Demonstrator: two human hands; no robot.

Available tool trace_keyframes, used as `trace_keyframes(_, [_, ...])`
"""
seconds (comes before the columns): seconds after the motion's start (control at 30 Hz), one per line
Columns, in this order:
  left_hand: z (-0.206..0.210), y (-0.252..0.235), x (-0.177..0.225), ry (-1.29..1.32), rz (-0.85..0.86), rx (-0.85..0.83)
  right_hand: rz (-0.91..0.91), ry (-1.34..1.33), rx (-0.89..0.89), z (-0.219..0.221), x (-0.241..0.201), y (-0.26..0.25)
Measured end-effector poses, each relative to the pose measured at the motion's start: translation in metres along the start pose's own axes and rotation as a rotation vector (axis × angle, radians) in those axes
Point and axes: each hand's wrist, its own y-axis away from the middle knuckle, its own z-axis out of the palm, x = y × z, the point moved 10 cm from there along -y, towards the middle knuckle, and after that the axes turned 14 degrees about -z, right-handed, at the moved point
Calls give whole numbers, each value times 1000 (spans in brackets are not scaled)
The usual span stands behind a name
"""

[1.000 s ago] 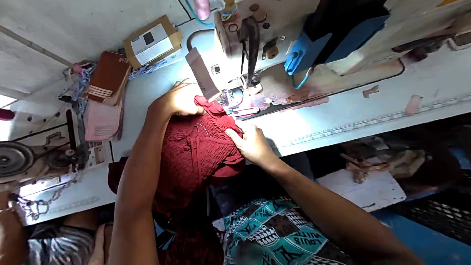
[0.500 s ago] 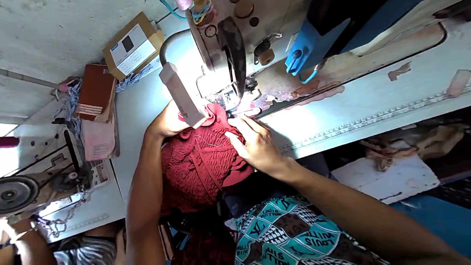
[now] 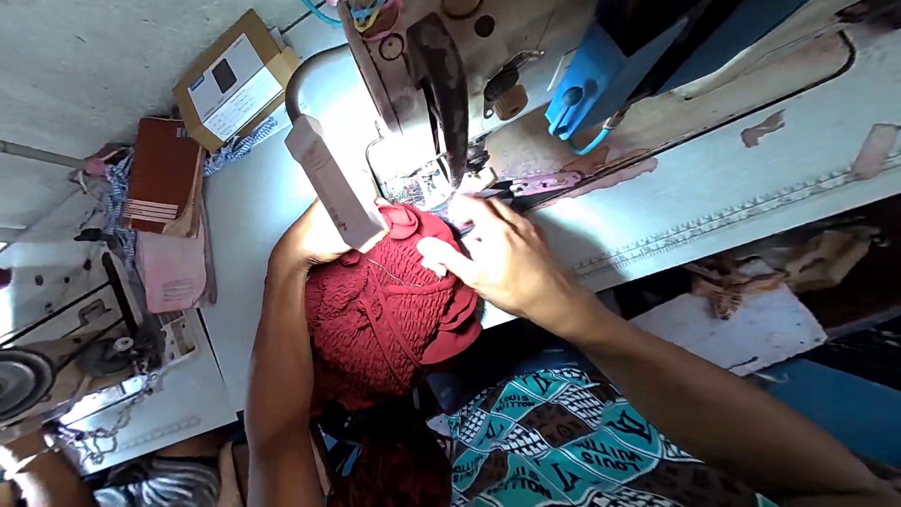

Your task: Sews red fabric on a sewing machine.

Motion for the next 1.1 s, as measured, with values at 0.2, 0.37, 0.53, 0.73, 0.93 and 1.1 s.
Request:
trace_keyframes(0.2, [1, 1, -2, 396, 138, -128, -152, -151, 64, 23, -11, -8])
trace_keyframes(0.37, [-3, 9, -12, 226, 34, -16, -350, -145, 167, 19, -18, 8])
trace_keyframes(0.53, [3, 20, -12, 30, -17, -125, -551, 48, 162, 15, -37, 26])
trace_keyframes(0.73, [5, 30, -16, 358, 56, -211, -601, 179, 202, 13, -43, 37])
trace_keyframes(0.93, [9, 24, 0, 195, 98, -174, -593, 198, 249, 11, -37, 43])
trace_keyframes(1.1, [9, 21, -18, 251, 27, -159, -517, 112, 269, 11, -27, 40])
